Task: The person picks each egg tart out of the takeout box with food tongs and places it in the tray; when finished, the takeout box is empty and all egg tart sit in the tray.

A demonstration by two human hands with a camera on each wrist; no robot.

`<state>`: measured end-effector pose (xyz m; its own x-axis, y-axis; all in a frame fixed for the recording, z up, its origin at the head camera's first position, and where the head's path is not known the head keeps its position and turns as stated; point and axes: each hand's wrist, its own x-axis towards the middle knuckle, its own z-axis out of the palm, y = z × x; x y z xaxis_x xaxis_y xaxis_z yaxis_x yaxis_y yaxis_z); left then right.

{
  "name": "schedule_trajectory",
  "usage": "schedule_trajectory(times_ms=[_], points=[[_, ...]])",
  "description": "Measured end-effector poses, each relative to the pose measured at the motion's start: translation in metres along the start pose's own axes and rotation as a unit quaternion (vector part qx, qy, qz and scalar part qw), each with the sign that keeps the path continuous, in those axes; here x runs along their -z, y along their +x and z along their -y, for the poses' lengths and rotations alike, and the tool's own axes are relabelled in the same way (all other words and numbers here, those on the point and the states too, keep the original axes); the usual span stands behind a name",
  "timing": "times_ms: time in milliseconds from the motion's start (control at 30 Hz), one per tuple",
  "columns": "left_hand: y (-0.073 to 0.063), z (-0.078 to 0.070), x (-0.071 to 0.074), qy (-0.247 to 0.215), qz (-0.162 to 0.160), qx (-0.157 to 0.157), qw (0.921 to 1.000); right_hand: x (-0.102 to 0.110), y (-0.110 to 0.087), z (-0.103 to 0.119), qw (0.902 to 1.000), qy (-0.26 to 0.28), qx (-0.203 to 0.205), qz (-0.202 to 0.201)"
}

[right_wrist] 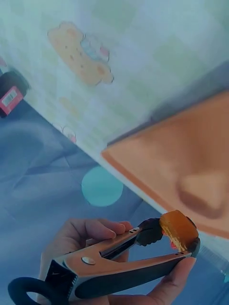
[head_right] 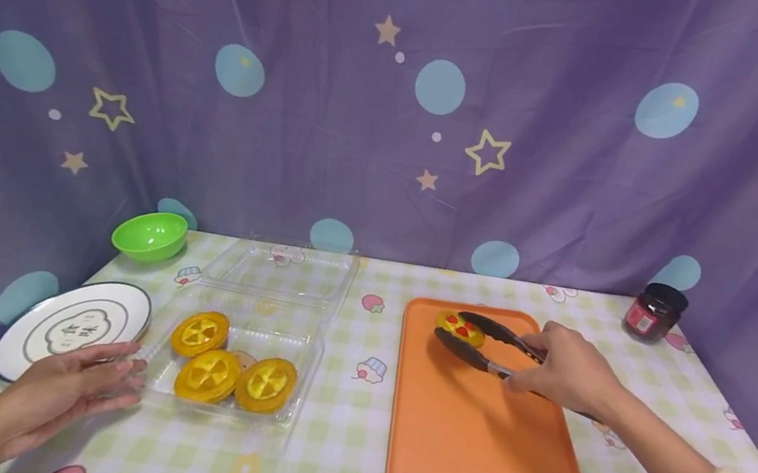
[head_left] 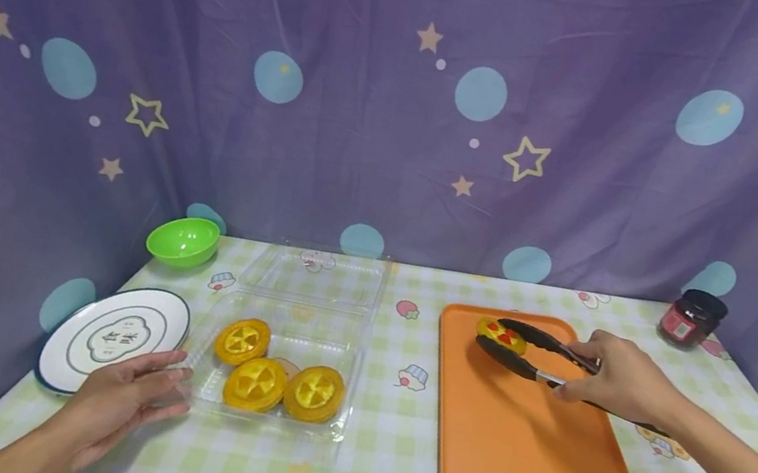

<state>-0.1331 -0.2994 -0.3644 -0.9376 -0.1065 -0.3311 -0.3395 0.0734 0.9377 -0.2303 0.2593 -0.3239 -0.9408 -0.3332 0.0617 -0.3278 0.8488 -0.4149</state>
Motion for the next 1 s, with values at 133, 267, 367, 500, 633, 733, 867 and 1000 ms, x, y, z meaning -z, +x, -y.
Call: schedule_trajectory(times_ms=[133, 267, 367, 500, 633, 733, 867, 1000], points=[[-0.001, 0.000, 0.000, 0.002, 0.001, 0.000, 1.0000, -0.008, 0.001, -0.004, 1.0000, 0.003, -0.005, 0.000], [-0.001, 0.000, 0.000, 0.003, 0.000, 0.002, 1.0000, -0.016, 0.001, -0.005, 1.0000, 0.005, -0.005, -0.002], [-0.001, 0.000, 0.000, 0.005, 0.000, 0.004, 1.0000, -0.019, 0.000, -0.004, 1.0000, 0.002, -0.003, -0.001], [-0.001, 0.000, 0.000, 0.005, -0.001, 0.003, 1.0000, -0.021, -0.001, -0.004, 1.0000, -0.001, -0.008, 0.001], [0.000, 0.000, 0.000, 0.003, -0.001, 0.003, 1.0000, -0.021, -0.001, -0.004, 0.9999, 0.001, -0.016, 0.005], [0.000, 0.000, 0.000, 0.001, -0.001, 0.002, 1.0000, -0.020, -0.001, -0.004, 0.9999, -0.004, -0.012, 0.003], [0.000, 0.000, 0.000, 0.003, 0.002, -0.002, 1.0000, -0.016, 0.000, -0.001, 1.0000, -0.006, -0.003, 0.001], [0.000, -0.001, 0.001, 0.004, 0.004, -0.006, 1.0000, -0.007, 0.000, 0.003, 0.9999, -0.010, -0.002, -0.004]])
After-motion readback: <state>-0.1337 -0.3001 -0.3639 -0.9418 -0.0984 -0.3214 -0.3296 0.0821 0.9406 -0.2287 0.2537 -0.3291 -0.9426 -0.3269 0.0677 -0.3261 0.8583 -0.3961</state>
